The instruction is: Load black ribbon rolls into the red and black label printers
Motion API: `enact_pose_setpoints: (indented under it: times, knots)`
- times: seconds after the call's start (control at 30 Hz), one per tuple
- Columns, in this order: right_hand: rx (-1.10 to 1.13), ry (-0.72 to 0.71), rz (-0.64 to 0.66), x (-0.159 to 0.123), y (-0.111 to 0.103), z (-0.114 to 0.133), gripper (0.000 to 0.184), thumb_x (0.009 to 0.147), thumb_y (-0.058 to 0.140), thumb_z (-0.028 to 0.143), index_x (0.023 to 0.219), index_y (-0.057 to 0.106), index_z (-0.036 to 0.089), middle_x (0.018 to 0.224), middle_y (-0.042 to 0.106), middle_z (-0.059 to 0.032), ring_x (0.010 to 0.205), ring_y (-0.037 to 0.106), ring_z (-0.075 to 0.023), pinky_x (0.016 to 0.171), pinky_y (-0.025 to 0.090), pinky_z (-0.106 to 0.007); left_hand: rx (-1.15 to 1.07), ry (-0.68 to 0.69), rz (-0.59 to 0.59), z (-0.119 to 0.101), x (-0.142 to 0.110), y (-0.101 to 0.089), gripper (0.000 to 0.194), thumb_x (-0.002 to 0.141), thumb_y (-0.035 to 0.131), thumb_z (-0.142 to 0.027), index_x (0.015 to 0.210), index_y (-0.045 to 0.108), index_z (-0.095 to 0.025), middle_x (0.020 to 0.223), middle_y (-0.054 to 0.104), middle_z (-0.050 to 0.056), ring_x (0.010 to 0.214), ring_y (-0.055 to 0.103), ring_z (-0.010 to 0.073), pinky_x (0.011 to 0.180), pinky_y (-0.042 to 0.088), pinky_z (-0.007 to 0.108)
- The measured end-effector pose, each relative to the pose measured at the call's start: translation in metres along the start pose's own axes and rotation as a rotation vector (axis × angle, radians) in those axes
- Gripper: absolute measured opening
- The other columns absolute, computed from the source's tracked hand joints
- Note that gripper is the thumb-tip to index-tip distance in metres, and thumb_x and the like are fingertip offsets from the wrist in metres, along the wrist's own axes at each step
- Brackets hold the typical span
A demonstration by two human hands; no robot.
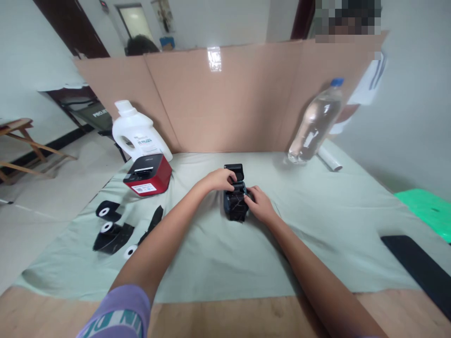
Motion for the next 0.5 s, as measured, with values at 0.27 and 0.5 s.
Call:
enact_pose_setpoints:
  times: [0.27,0.5]
  knots:
    - [0.014,-0.004,0.000,-0.001,-0.002,0.001,0.034,0.094,0.051,0.036,0.116,0.068,0.017,0.104,0.064,-0.0083,0.090,0.061,-0.0211,0.083,0.046,-0.033,-0.214,-0.088,-0.078,0.000,-0.005,-0.007,0.040,0.076,0.060,-0.025,0.113,0.071,-0.014,0.109,0.075,0.012,0.094,0.068,0.0225,0.079,0.053,0.029]
    - [0.013,-0.010,-0.025,0.001,-0.001,-0.004,0.035,0.096,0.049,0.042,0.115,0.068,0.019,0.106,0.066,-0.0080,0.094,0.063,-0.0225,0.086,0.047,-0.035,-0.793,-0.241,-0.143,0.011,-0.048,-0.001,0.035,0.088,0.048,-0.031,0.114,0.069,-0.019,0.086,0.067,0.005,0.067,0.057,0.0143,0.054,0.043,0.022]
Point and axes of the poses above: each hand's wrist, its own x-axis towards the middle knuckle, its own y-axis out of the palm, z = x × y, the point moved 8 cm from there along x, towards the middle knuckle
